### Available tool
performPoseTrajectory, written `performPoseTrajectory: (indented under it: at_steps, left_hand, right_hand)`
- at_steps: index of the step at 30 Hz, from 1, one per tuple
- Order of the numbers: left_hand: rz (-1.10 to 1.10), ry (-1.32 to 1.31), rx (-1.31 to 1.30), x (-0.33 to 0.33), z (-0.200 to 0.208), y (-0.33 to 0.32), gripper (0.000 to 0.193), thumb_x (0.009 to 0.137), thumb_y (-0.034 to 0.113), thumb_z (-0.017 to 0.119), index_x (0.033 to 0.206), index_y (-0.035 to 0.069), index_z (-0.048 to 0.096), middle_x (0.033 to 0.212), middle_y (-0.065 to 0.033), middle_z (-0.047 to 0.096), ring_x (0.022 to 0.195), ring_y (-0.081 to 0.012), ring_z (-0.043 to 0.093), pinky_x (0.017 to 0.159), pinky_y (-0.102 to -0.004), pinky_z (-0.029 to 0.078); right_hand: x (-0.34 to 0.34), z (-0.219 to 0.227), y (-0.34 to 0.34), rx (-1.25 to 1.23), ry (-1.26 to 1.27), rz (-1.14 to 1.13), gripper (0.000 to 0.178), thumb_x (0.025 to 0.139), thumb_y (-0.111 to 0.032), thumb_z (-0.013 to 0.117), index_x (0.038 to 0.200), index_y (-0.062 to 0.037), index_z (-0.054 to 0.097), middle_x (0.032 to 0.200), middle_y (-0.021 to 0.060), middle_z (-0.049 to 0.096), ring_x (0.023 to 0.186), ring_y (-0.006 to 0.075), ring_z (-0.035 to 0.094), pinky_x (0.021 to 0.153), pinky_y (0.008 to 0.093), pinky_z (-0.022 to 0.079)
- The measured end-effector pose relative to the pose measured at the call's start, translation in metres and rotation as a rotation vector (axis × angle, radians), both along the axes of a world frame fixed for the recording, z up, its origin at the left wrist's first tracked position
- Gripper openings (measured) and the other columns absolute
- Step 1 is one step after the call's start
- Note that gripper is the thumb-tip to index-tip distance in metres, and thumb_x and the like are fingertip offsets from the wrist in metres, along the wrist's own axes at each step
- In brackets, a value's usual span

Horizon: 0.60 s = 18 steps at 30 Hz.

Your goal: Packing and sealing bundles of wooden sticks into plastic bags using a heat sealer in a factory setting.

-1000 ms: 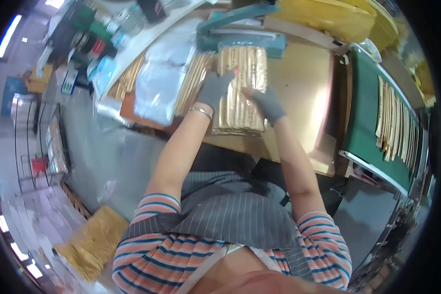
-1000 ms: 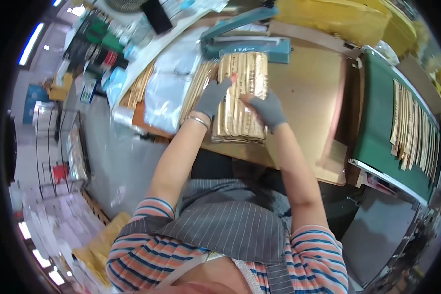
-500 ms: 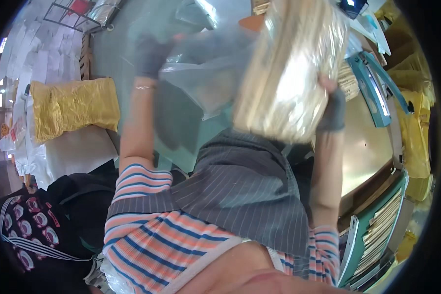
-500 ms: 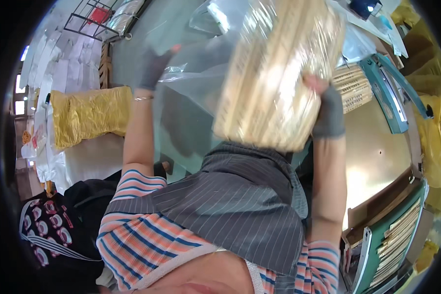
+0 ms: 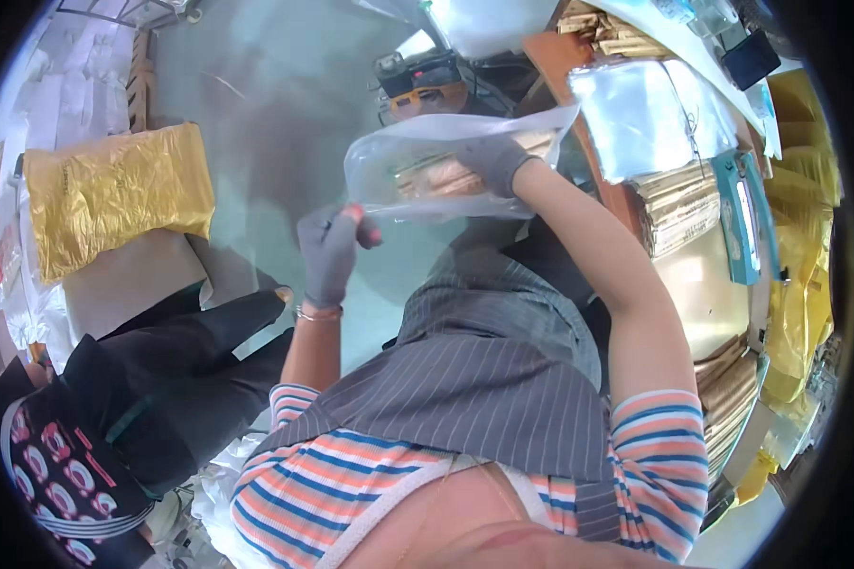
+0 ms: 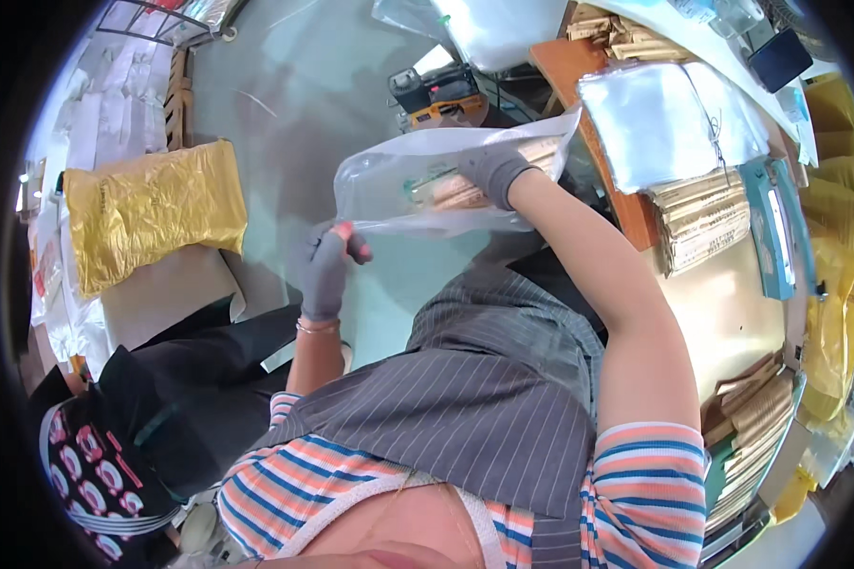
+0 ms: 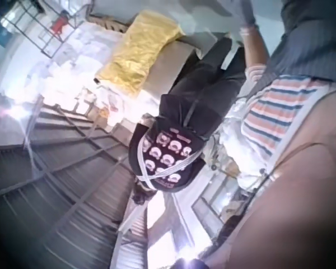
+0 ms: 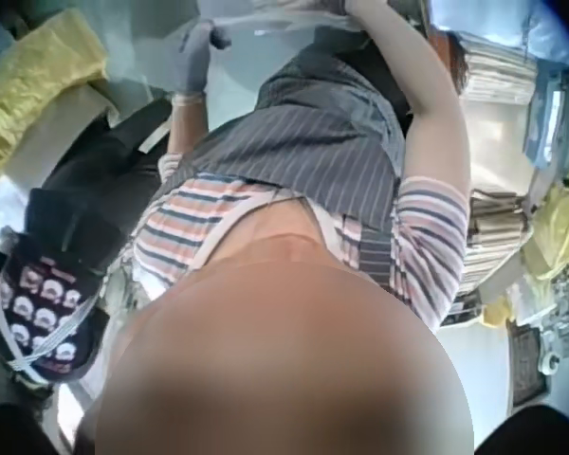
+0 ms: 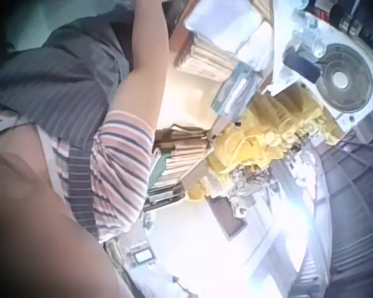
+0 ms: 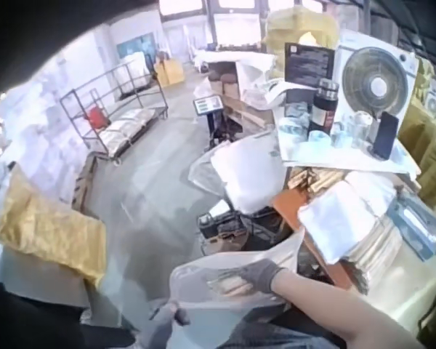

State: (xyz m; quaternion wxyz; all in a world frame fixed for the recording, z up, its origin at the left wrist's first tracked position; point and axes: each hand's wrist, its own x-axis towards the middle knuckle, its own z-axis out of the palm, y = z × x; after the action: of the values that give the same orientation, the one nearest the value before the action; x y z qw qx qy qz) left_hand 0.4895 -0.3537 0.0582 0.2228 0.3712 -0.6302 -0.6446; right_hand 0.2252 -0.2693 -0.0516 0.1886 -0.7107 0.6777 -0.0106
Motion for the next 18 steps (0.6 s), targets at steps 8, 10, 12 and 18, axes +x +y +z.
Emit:
performPoseTrajectory:
  at_steps: [8,10,12,18]
  left_hand:
    - [-0.099,-0.078,-0.12,0.008,0.017,0.011,0.028,0.085,0.011,0.05,0.064,-0.002,0.062,0.06,-0.0083,0.062,0.056,-0.0136,0.057,0.057,-0.0258,0.046]
    - [0.035,-0.121,-0.058,0.014,0.015,-0.004,0.028,0.085,0.014,0.052,0.064,-0.002,0.062,0.059,-0.0075,0.061,0.055,-0.0134,0.057,0.057,-0.0258,0.046]
    - [-0.087,-0.61,-0.387,0.013,0.036,-0.031,0.025,0.083,0.021,0.06,0.072,-0.001,0.062,0.059,-0.0089,0.06,0.056,-0.0167,0.057,0.057,-0.0281,0.046]
    - [-0.282,-0.311,-1.616,-0.089,0.061,-0.059,0.067,0.071,0.038,0.072,0.117,-0.006,0.048,0.108,-0.0222,0.056,0.09,-0.0323,0.058,0.074,-0.0377,0.048]
  right_hand:
    - [-0.115,0.0,0.04,-0.336,0.797,0.084,0.067,0.07,-0.054,0.063,0.113,-0.0036,0.059,0.113,0.0187,0.06,0.106,0.0261,0.058,0.092,0.0364,0.043]
    - [-0.071,0.073,0.013,-0.077,0.411,-0.035,0.069,0.069,-0.053,0.065,0.116,-0.0019,0.057,0.112,0.0196,0.06,0.105,0.0279,0.058,0.095,0.0388,0.041]
    - [-0.017,0.12,0.006,0.141,-0.106,-0.13,0.072,0.067,-0.051,0.067,0.117,-0.0015,0.054,0.107,0.0196,0.061,0.103,0.0312,0.059,0.1,0.0442,0.034]
    - [0.053,0.067,0.038,-0.228,0.122,-0.063,0.025,0.074,-0.026,0.06,0.088,-0.0063,0.062,0.084,0.0093,0.065,0.09,0.0251,0.061,0.097,0.0416,0.035]
